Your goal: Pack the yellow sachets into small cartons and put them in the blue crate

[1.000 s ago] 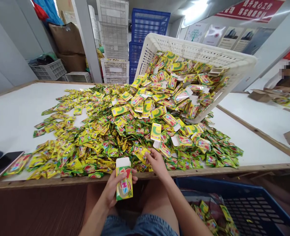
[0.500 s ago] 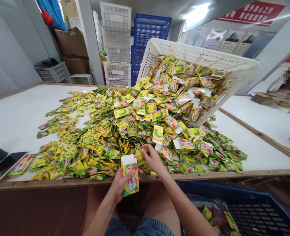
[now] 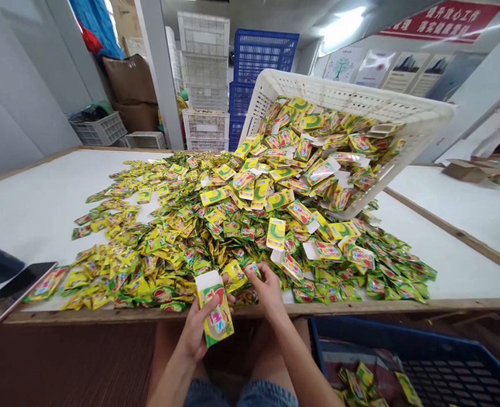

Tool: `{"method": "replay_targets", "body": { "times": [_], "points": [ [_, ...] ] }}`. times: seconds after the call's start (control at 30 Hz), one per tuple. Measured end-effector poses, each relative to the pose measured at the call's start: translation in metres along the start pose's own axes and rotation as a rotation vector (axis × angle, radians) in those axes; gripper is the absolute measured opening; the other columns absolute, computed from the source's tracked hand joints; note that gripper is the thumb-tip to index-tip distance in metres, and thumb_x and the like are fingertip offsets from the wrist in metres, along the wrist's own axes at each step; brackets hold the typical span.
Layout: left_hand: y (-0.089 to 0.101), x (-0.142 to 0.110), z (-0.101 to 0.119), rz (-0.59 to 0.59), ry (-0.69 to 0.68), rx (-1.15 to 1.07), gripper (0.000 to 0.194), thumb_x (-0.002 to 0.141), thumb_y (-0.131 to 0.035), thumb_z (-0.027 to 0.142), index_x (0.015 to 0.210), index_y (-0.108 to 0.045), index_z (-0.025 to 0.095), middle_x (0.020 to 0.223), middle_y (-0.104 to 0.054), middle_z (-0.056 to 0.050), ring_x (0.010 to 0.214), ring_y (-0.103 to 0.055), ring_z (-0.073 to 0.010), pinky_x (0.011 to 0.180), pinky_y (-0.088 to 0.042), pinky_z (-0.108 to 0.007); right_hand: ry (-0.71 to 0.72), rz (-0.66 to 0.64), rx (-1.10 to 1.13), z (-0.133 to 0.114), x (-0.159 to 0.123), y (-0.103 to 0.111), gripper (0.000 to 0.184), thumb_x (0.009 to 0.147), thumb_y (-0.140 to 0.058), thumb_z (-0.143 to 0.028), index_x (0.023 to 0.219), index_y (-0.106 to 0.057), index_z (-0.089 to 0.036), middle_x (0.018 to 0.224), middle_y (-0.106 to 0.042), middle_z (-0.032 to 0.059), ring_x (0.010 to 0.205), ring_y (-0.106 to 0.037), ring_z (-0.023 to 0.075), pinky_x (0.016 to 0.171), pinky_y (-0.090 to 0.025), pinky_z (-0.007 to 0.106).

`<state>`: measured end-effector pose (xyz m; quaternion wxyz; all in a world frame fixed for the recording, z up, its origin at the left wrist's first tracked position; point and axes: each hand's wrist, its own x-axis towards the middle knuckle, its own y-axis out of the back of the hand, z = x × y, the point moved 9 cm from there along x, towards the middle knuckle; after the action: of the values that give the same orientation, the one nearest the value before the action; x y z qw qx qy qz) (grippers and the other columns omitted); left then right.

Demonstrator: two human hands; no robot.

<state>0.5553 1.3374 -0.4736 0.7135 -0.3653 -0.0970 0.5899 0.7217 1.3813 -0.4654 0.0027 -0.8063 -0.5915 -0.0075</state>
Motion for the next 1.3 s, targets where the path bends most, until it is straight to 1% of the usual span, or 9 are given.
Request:
{"method": "replay_targets", "body": {
  "times": [0.1, 0.23, 0.5, 0.7, 0.83, 0.93, 1.13, 1.2, 1.3],
  "points": [
    [-0.006, 0.001, -0.003, -0.002, 0.011, 0.062, 0.053, 0.069, -0.07, 0.029, 0.117, -0.055, 0.012, 0.081, -0.07, -0.009, 0.066, -0.064, -0.0172, 0.062, -0.048, -0.025, -0.101, -0.065, 0.211, 0.001, -0.013, -0.006, 0.029, 0.072, -0.058, -0.046, 0.082, -0.055, -0.018, 0.078, -0.062, 0.0024, 0.066, -0.058, 0.0174, 0.048, -0.047, 0.025],
    [-0.009, 0.002, -0.005, 0.032, 0.028, 0.15, 0.052, 0.063, -0.074, 0.034, 0.108, -0.061, 0.011, 0.075, -0.07, -0.009, 0.064, -0.064, -0.0184, 0.061, -0.048, -0.026, -0.055, -0.153, 0.185, -0.009, -0.02, -0.012, 0.031, 0.072, -0.062, -0.043, 0.088, -0.057, -0.018, 0.083, -0.063, 0.0038, 0.073, -0.06, 0.019, 0.056, -0.05, 0.028],
    [-0.018, 0.001, -0.014, 0.0, 0.092, 0.237, 0.041, 0.059, -0.077, 0.035, 0.089, -0.062, 0.012, 0.071, -0.069, -0.008, 0.062, -0.064, -0.019, 0.062, -0.048, -0.029, 0.108, -0.02, 0.141, -0.048, -0.025, 0.011, 0.032, 0.073, -0.063, -0.035, 0.098, -0.052, -0.018, 0.086, -0.063, 0.0041, 0.075, -0.06, 0.0174, 0.069, -0.05, 0.03],
    [-0.036, -0.001, -0.02, -0.142, 0.123, 0.321, 0.031, 0.059, -0.077, 0.031, 0.076, -0.059, 0.013, 0.057, -0.062, -0.002, 0.05, -0.058, -0.014, 0.053, -0.045, -0.025, 0.382, -0.304, -0.321, -0.104, -0.044, -0.015, 0.019, 0.08, -0.053, -0.02, 0.099, -0.056, -0.021, 0.092, -0.063, 0.0034, 0.085, -0.059, 0.0177, 0.076, -0.046, 0.029],
    [-0.04, -0.002, -0.021, -0.152, 0.09, 0.367, 0.029, 0.059, -0.076, 0.028, 0.076, -0.058, 0.013, 0.055, -0.06, 0.0, 0.048, -0.055, -0.0121, 0.051, -0.043, -0.023, 0.489, -0.51, -0.612, -0.113, -0.057, -0.037, 0.027, 0.078, -0.05, -0.009, 0.1, -0.057, -0.023, 0.095, -0.063, 0.002, 0.089, -0.057, 0.0179, 0.077, -0.043, 0.028],
    [-0.037, -0.001, -0.02, -0.123, 0.056, 0.375, 0.027, 0.057, -0.075, 0.025, 0.074, -0.057, 0.014, 0.055, -0.06, 0.001, 0.048, -0.055, -0.0124, 0.05, -0.043, -0.023, 0.479, -0.597, -0.629, -0.111, -0.065, -0.044, 0.029, 0.077, -0.052, -0.007, 0.1, -0.055, -0.024, 0.093, -0.063, -0.0001, 0.087, -0.057, 0.0164, 0.076, -0.042, 0.026],
    [-0.036, -0.004, -0.019, -0.145, 0.064, 0.363, 0.028, 0.061, -0.074, 0.029, 0.077, -0.056, 0.014, 0.059, -0.061, -0.001, 0.053, -0.057, -0.0143, 0.054, -0.045, -0.025, 0.404, -0.46, -0.554, -0.101, -0.063, -0.035, 0.01, 0.083, -0.051, -0.02, 0.093, -0.05, -0.02, 0.086, -0.059, 0.0022, 0.078, -0.054, 0.0159, 0.069, -0.041, 0.026],
    [-0.038, -0.005, -0.02, -0.158, 0.067, 0.357, 0.031, 0.061, -0.074, 0.03, 0.081, -0.055, 0.015, 0.059, -0.062, -0.001, 0.053, -0.058, -0.0153, 0.055, -0.045, -0.026, 0.461, -0.378, -0.553, -0.105, -0.063, -0.03, 0.001, 0.082, -0.053, -0.02, 0.082, -0.052, -0.02, 0.094, -0.058, 0.0041, 0.089, -0.052, 0.0177, 0.079, -0.04, 0.03],
    [-0.04, -0.003, -0.026, -0.175, 0.066, 0.396, 0.035, 0.059, -0.076, 0.03, 0.083, -0.056, 0.014, 0.061, -0.063, -0.002, 0.054, -0.058, -0.0159, 0.055, -0.045, -0.026, 0.515, -0.348, -0.605, -0.108, -0.064, -0.029, 0.011, 0.08, -0.057, -0.021, 0.069, -0.057, -0.02, 0.107, -0.054, 0.0041, 0.105, -0.045, 0.0214, 0.092, -0.033, 0.038]
  ]
}}
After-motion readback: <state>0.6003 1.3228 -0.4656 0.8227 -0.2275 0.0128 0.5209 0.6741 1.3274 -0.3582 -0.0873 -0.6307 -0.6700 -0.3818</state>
